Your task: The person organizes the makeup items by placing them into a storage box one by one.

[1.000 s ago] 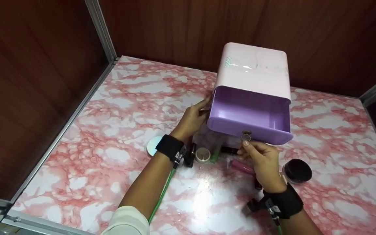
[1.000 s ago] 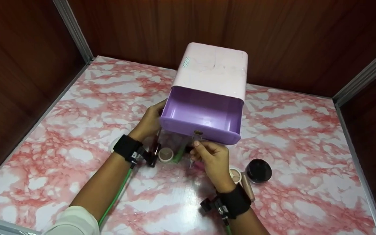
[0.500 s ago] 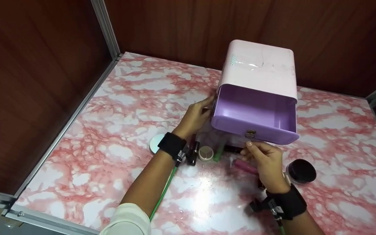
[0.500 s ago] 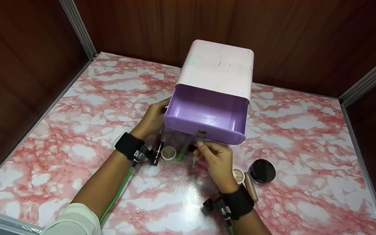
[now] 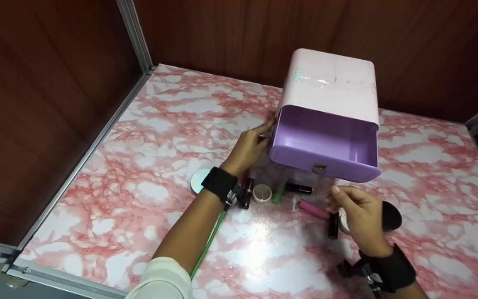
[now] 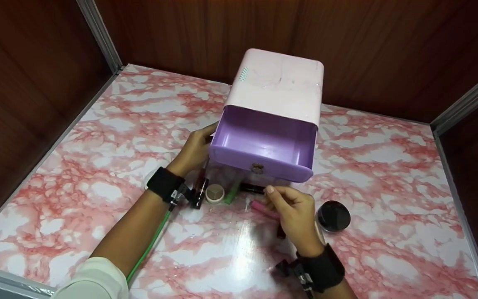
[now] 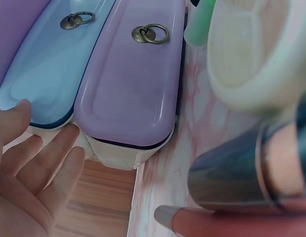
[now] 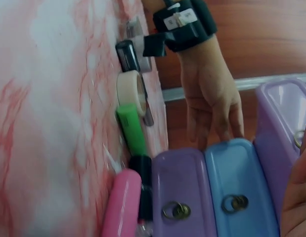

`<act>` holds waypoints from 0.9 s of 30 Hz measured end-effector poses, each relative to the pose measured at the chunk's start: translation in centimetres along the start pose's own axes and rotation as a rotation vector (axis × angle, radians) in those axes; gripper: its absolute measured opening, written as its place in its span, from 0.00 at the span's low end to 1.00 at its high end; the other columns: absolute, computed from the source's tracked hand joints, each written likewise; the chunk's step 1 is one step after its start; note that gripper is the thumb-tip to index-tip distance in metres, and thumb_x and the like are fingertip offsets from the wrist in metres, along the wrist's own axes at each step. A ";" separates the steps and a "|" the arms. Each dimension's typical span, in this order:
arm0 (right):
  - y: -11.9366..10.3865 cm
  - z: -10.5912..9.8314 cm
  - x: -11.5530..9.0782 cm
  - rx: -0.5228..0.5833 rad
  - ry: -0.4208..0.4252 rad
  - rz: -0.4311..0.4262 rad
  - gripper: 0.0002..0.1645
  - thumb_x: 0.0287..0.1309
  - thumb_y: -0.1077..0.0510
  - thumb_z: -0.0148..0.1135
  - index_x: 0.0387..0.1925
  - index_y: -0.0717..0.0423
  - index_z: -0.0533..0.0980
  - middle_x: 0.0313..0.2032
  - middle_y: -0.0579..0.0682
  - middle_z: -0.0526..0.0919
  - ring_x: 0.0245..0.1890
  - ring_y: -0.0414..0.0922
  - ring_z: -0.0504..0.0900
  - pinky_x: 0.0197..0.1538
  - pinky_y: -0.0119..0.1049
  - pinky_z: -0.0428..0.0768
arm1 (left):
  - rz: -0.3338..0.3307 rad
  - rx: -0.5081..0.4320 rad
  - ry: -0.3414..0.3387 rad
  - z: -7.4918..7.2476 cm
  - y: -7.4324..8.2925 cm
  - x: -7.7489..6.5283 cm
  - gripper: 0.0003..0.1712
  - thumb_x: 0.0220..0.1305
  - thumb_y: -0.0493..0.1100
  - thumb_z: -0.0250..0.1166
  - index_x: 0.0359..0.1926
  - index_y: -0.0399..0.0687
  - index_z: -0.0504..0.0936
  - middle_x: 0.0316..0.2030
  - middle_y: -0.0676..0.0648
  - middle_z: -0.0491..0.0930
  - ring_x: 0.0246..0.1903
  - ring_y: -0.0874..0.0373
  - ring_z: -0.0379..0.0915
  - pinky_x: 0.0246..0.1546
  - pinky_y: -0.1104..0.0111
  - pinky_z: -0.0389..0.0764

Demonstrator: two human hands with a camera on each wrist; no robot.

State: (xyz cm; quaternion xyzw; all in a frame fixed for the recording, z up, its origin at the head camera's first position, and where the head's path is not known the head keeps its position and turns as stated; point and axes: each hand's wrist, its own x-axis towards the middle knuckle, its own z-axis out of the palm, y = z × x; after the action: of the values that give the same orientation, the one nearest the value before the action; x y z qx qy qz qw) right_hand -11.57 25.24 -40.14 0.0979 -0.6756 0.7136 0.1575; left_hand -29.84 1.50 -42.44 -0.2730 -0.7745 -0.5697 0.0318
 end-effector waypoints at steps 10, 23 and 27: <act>-1.7 -2.5 -0.5 0.002 0.120 -0.054 0.10 0.63 0.73 0.57 0.35 0.85 0.76 0.24 0.64 0.82 0.19 0.47 0.80 0.24 0.31 0.78 | -0.003 -0.013 0.016 0.1 -0.2 -0.2 0.27 0.69 0.30 0.57 0.68 0.41 0.67 0.53 0.41 0.80 0.49 0.55 0.78 0.45 0.73 0.78; -2.8 -5.8 -1.2 0.115 0.172 -0.184 0.10 0.61 0.79 0.52 0.34 0.92 0.71 0.26 0.68 0.82 0.23 0.50 0.82 0.26 0.34 0.82 | -0.004 -0.002 0.020 0.3 -0.1 -0.1 0.27 0.69 0.30 0.58 0.68 0.40 0.67 0.52 0.40 0.80 0.48 0.55 0.78 0.47 0.74 0.77; -2.8 -6.7 -1.4 0.145 0.173 -0.227 0.09 0.61 0.80 0.50 0.34 0.93 0.70 0.26 0.69 0.81 0.24 0.50 0.82 0.28 0.34 0.82 | -0.014 0.014 0.029 0.2 0.0 0.0 0.27 0.69 0.30 0.57 0.68 0.41 0.67 0.54 0.40 0.79 0.48 0.55 0.79 0.47 0.74 0.77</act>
State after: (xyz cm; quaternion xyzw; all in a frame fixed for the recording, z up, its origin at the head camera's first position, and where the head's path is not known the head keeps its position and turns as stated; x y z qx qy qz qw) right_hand -8.75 31.88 -38.46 0.1231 -0.5908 0.7438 0.2873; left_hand -29.76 1.68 -42.54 -0.2591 -0.7797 -0.5686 0.0410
